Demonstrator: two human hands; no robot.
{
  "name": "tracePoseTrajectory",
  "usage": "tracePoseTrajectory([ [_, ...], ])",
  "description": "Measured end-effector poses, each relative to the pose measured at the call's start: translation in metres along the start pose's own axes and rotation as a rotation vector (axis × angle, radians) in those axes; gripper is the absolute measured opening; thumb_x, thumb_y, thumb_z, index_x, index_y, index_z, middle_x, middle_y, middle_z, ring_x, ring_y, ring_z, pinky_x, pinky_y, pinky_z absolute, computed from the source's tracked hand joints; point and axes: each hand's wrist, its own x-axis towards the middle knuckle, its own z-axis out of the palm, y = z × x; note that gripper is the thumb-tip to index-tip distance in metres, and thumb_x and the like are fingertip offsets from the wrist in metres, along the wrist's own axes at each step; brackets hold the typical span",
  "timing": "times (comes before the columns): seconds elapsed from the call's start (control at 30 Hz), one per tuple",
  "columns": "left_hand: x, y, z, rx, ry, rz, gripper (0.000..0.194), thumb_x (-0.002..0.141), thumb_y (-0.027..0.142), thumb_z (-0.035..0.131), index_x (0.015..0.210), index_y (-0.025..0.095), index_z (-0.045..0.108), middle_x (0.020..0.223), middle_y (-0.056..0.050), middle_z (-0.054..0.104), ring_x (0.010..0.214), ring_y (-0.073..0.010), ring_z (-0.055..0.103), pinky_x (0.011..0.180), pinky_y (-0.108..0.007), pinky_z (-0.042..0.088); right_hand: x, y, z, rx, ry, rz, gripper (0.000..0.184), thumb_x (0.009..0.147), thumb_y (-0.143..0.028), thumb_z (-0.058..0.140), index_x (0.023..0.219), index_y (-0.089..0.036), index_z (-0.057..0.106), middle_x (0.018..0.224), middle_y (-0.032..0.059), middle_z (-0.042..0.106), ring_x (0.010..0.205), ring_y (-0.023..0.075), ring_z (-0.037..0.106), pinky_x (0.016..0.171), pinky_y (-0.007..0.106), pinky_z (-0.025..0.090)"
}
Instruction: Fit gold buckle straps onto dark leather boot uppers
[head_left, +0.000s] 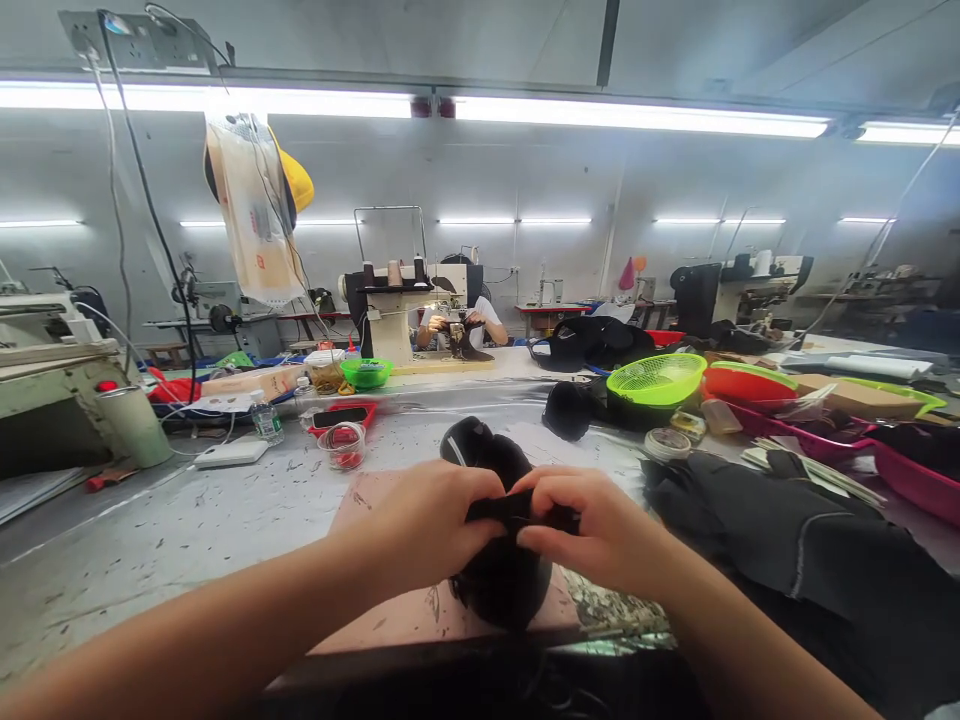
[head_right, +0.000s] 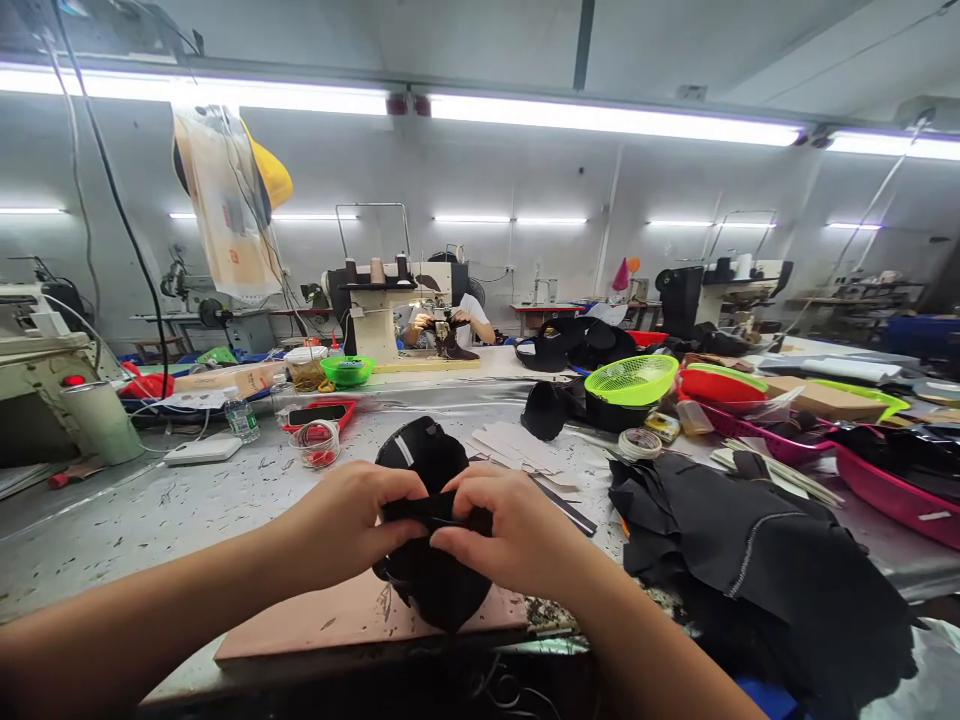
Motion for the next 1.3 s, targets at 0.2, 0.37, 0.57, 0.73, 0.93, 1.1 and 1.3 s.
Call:
tracePoseTrajectory([
  [0.2, -0.005, -0.014, -0.015, -0.199, 0.071, -0.024, 0.006, 0.07, 0.026, 0.059, 0.071, 0.02, 0.062, 0.065, 0.004, 0.06, 0.064, -0.0125, 0.053, 0.06, -0.022, 0.038, 0.007, 0.017, 0.006, 0.379, -0.062, 0.004, 0.013, 0.071, -0.027, 0.063, 0.079, -0.017, 0.062, 0.094, 0.0039, 0.057, 0.083, 0.0169, 0.055, 0.072, 0.028, 0.044],
  [0.37, -0.013, -0.024, -0.011, -0.37, 0.093, -0.027, 0.011, 0.067, 0.028, 0.062, 0.068, 0.017, 0.061, 0.066, 0.002, 0.06, 0.064, -0.013, 0.053, 0.06, -0.022, 0.04, 0.004, 0.022, 0.021, 0.715, -0.258, -0.018, 0.036, 0.072, -0.042, 0.062, 0.101, -0.02, 0.06, 0.091, 0.0025, 0.059, 0.088, 0.0194, 0.056, 0.077, 0.033, 0.046],
  [0.57, -0.014, -0.034, -0.003, -0.498, 0.123, 0.035, 0.017, 0.067, 0.033, 0.063, 0.075, 0.018, 0.062, 0.073, -0.001, 0.063, 0.072, -0.0151, 0.054, 0.067, -0.024, 0.044, 0.014, 0.022, 0.022, 0.43, 0.089, -0.048, 0.026, 0.076, -0.039, 0.06, 0.09, -0.018, 0.066, 0.116, 0.01, 0.053, 0.111, 0.0256, 0.045, 0.098, 0.041, 0.031],
  [0.73, -0.011, -0.032, -0.004, -0.446, 0.156, -0.023, 0.019, 0.065, 0.033, 0.066, 0.075, 0.017, 0.064, 0.068, 0.0, 0.063, 0.066, -0.0145, 0.054, 0.062, -0.024, 0.044, 0.011, 0.018, 0.033, 0.269, 0.237, -0.027, 0.017, 0.077, -0.033, 0.058, 0.078, -0.018, 0.066, 0.108, 0.0098, 0.054, 0.104, 0.0249, 0.049, 0.089, 0.039, 0.04],
  [0.93, -0.011, -0.034, -0.007, -0.428, 0.141, -0.004, 0.016, 0.067, 0.033, 0.063, 0.072, 0.018, 0.066, 0.066, 0.001, 0.064, 0.066, -0.0148, 0.056, 0.063, -0.024, 0.044, -0.001, 0.014, 0.044, 0.208, 0.207, 0.019, 0.015, 0.071, -0.033, 0.065, 0.074, -0.018, 0.065, 0.086, 0.0052, 0.057, 0.081, 0.0203, 0.054, 0.074, 0.033, 0.046],
  [1.1, -0.015, -0.042, 0.005, -0.463, 0.175, -0.01, 0.02, 0.064, 0.036, 0.067, 0.075, 0.019, 0.066, 0.07, -0.001, 0.065, 0.07, -0.0167, 0.056, 0.065, -0.025, 0.045, -0.006, 0.013, 0.034, 0.61, -0.212, 0.103, 0.026, 0.078, -0.034, 0.055, 0.1, -0.022, 0.063, 0.093, 0.0009, 0.063, 0.091, 0.0201, 0.056, 0.082, 0.032, 0.044],
  [1.3, -0.015, -0.041, 0.011, -0.489, 0.206, 0.009, 0.022, 0.064, 0.034, 0.067, 0.079, 0.019, 0.064, 0.071, -0.001, 0.063, 0.069, -0.0156, 0.054, 0.064, -0.025, 0.044, -0.005, 0.014, 0.025, 0.57, -0.129, 0.09, 0.03, 0.08, -0.041, 0.053, 0.097, -0.019, 0.065, 0.097, 0.0039, 0.06, 0.093, 0.0222, 0.054, 0.085, 0.035, 0.042],
])
